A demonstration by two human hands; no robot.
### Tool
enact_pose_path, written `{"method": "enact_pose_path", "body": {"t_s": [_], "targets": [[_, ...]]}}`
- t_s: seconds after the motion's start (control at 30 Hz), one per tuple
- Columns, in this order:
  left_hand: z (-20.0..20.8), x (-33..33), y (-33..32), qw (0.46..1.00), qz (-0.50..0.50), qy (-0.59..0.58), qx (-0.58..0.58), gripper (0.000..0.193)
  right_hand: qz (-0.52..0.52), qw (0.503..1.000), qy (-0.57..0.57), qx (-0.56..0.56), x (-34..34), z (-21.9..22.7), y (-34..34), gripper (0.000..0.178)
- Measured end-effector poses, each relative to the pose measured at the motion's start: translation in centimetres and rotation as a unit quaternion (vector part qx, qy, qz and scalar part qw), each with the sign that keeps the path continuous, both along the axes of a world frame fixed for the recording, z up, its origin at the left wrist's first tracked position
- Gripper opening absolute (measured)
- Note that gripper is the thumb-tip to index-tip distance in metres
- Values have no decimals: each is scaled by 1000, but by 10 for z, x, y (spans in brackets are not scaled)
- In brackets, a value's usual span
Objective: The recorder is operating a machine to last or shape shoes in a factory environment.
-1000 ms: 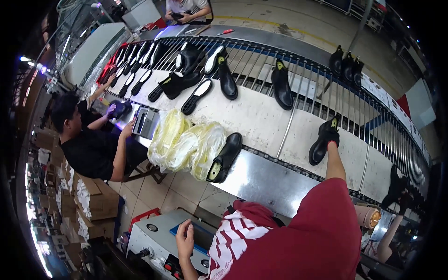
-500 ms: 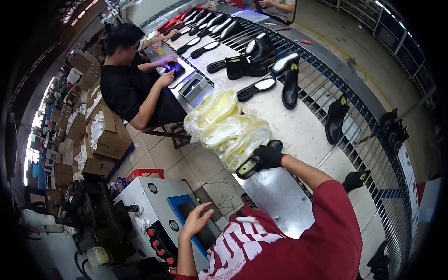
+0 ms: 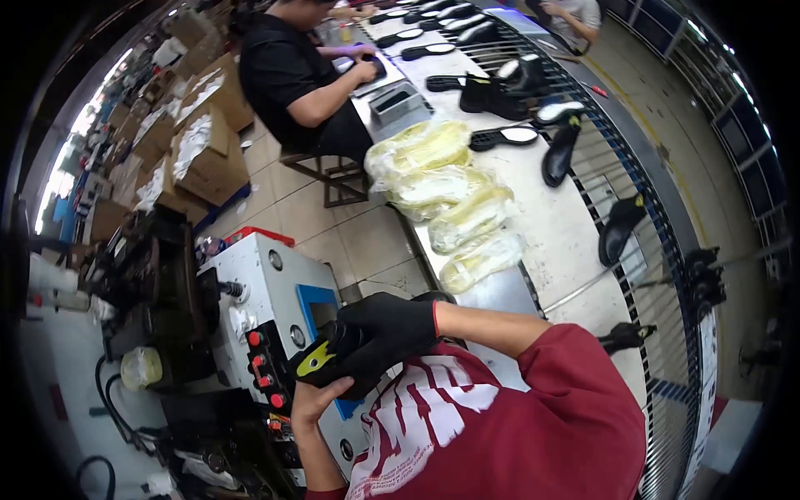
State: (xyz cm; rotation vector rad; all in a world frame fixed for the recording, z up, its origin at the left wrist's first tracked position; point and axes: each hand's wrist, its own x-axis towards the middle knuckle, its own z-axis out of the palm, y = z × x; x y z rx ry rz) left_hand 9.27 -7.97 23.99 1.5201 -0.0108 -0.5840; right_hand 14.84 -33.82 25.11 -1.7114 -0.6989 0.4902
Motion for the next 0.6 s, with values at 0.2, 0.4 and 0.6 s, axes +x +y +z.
{"method": "enact_pose_path", "body": {"t_s": [0.2, 0.4, 0.6], "targets": [[74, -112, 83, 943, 283, -123, 126, 40, 162, 982, 9, 98, 3, 47, 147, 56], [127, -243, 113, 727, 651, -213, -34, 61, -67, 967, -173, 176, 9, 34, 192, 35], [154, -295, 181, 553, 788, -234, -136, 63, -139, 981, 8, 133, 46, -29, 197, 26]]}}
